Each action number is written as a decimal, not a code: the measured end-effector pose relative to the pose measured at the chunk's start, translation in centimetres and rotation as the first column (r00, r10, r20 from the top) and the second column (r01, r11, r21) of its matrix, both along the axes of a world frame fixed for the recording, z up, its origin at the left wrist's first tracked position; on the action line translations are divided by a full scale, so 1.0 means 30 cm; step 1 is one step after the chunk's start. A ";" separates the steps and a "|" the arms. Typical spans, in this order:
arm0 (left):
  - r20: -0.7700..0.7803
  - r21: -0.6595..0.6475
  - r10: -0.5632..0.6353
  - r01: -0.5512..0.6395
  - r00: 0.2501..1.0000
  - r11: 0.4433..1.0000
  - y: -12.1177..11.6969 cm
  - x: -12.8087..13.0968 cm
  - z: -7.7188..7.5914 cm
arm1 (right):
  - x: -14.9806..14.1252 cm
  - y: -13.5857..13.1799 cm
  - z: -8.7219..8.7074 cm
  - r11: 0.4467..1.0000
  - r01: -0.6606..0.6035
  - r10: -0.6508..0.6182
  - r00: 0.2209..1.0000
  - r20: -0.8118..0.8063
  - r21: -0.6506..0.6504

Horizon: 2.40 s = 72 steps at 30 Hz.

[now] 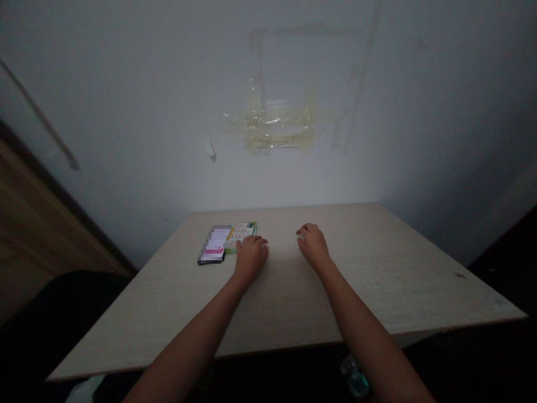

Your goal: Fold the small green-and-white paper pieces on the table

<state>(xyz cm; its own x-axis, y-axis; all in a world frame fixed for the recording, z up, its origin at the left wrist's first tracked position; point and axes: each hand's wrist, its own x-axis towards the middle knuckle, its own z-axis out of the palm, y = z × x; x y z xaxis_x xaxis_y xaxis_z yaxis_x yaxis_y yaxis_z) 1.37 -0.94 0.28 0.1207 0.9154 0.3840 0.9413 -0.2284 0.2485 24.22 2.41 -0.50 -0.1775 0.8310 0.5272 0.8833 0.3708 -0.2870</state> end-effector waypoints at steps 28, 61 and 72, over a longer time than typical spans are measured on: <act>-0.122 0.033 0.172 -0.169 0.978 0.985 0.017 -0.032 -0.002 | -0.042 0.016 -0.074 0.926 -0.267 0.257 0.964 -0.073 -0.268; -0.165 0.037 0.208 -0.204 0.964 0.978 0.030 -0.032 0.013 | -0.042 0.003 -0.054 0.919 -0.276 0.267 0.961 -0.072 -0.282; -0.081 0.082 0.232 -0.226 0.969 0.971 0.025 -0.030 0.011 | -0.039 0.007 -0.061 0.919 -0.276 0.269 0.961 -0.064 -0.282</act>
